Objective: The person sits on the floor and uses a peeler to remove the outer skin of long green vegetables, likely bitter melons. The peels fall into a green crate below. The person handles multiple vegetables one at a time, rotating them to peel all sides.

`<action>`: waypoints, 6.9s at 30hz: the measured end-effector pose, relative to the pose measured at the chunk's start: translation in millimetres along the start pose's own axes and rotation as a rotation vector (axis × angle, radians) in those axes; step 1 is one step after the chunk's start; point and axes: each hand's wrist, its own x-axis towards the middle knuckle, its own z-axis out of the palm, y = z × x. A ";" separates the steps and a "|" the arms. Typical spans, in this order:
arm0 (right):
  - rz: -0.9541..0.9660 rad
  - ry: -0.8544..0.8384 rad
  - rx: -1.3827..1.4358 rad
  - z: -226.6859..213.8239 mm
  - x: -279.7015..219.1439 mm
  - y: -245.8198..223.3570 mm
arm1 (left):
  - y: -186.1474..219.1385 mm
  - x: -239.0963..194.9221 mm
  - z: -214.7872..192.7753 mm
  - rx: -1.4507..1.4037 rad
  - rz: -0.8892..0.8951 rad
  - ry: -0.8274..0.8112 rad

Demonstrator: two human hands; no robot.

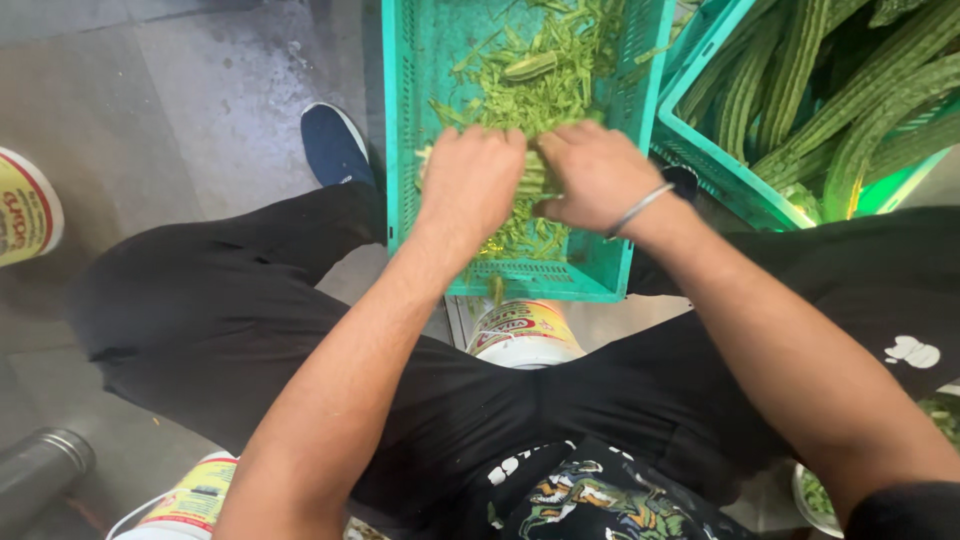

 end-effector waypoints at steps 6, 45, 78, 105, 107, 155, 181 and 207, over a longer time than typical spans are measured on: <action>0.094 0.013 -0.126 25.2 -0.4 -17.2 | 6.1 -4.7 -4.3 -0.143 0.051 -0.044; -0.305 0.212 0.509 -48.8 -16.9 11.8 | -14.7 -11.6 -80.4 -1.058 0.170 0.204; 0.429 0.149 1.705 -58.7 0.0 -8.7 | -28.1 11.3 -24.6 -1.625 -0.434 0.282; 0.310 -0.454 -0.548 202.6 34.4 223.8 | -64.9 -18.5 -83.9 -1.835 -0.471 0.799; 0.276 -0.508 -0.637 206.4 39.1 228.0 | -65.0 -17.7 -82.4 -1.836 -0.485 0.768; 0.064 0.277 0.269 -42.8 1.1 -35.0 | 0.6 30.4 -40.9 -2.358 -0.524 0.369; -0.096 0.289 0.315 -37.1 1.5 -53.4 | -15.5 20.1 -54.1 -2.297 -0.611 0.476; -0.068 0.304 0.335 5.6 -6.8 -53.4 | -16.8 21.9 -39.1 -2.426 -0.414 0.585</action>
